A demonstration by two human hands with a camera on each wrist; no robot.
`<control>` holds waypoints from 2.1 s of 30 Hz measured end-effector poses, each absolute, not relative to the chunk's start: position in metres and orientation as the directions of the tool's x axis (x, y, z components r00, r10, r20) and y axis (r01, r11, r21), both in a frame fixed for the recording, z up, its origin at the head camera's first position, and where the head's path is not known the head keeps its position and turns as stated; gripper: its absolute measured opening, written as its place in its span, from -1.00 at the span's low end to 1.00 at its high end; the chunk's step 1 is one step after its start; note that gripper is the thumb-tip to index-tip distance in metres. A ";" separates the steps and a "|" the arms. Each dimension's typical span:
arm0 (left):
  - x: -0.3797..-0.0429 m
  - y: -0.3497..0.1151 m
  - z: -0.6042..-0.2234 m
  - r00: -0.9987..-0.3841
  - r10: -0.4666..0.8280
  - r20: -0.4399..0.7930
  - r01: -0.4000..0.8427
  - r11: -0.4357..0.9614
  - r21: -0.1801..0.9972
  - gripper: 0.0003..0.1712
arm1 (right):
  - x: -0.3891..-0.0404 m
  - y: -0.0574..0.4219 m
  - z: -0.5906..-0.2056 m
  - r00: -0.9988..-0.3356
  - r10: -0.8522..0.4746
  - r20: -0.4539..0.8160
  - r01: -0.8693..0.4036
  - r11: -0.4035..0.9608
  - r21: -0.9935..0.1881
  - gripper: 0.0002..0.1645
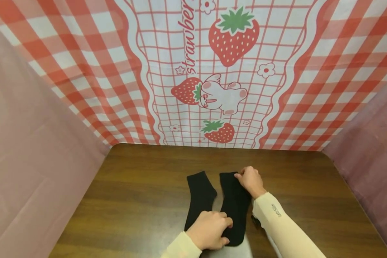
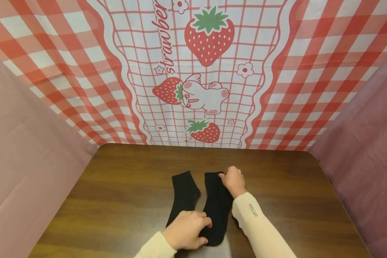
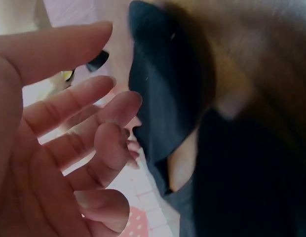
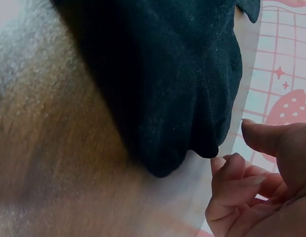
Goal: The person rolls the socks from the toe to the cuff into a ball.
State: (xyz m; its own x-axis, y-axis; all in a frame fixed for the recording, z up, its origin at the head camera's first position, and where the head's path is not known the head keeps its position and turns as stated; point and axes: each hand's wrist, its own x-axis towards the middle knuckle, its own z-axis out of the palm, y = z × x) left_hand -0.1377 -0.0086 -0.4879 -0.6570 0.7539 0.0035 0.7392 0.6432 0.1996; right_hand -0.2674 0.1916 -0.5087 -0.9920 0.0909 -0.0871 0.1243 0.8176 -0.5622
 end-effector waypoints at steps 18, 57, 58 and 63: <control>-0.134 0.001 -0.504 -0.608 0.792 -0.049 0.767 0.603 0.220 -0.69 | -0.272 0.189 -0.511 -0.983 0.131 -0.130 0.181 0.823 -0.539 -0.67; -0.131 -0.001 -0.515 -0.632 0.775 0.001 0.758 0.618 0.207 -0.83 | -0.272 0.190 -0.523 -0.978 0.179 -0.104 0.206 0.807 -0.553 -0.80; -0.131 -0.001 -0.515 -0.633 0.774 0.008 0.759 0.619 0.202 -0.83 | -0.272 0.189 -0.523 -0.979 0.179 -0.097 0.202 0.807 -0.555 -0.80; -0.130 -0.002 -0.516 -0.643 0.766 0.024 0.755 0.628 0.192 -0.87 | -0.273 0.188 -0.525 -0.979 0.190 -0.079 0.201 0.804 -0.560 -0.81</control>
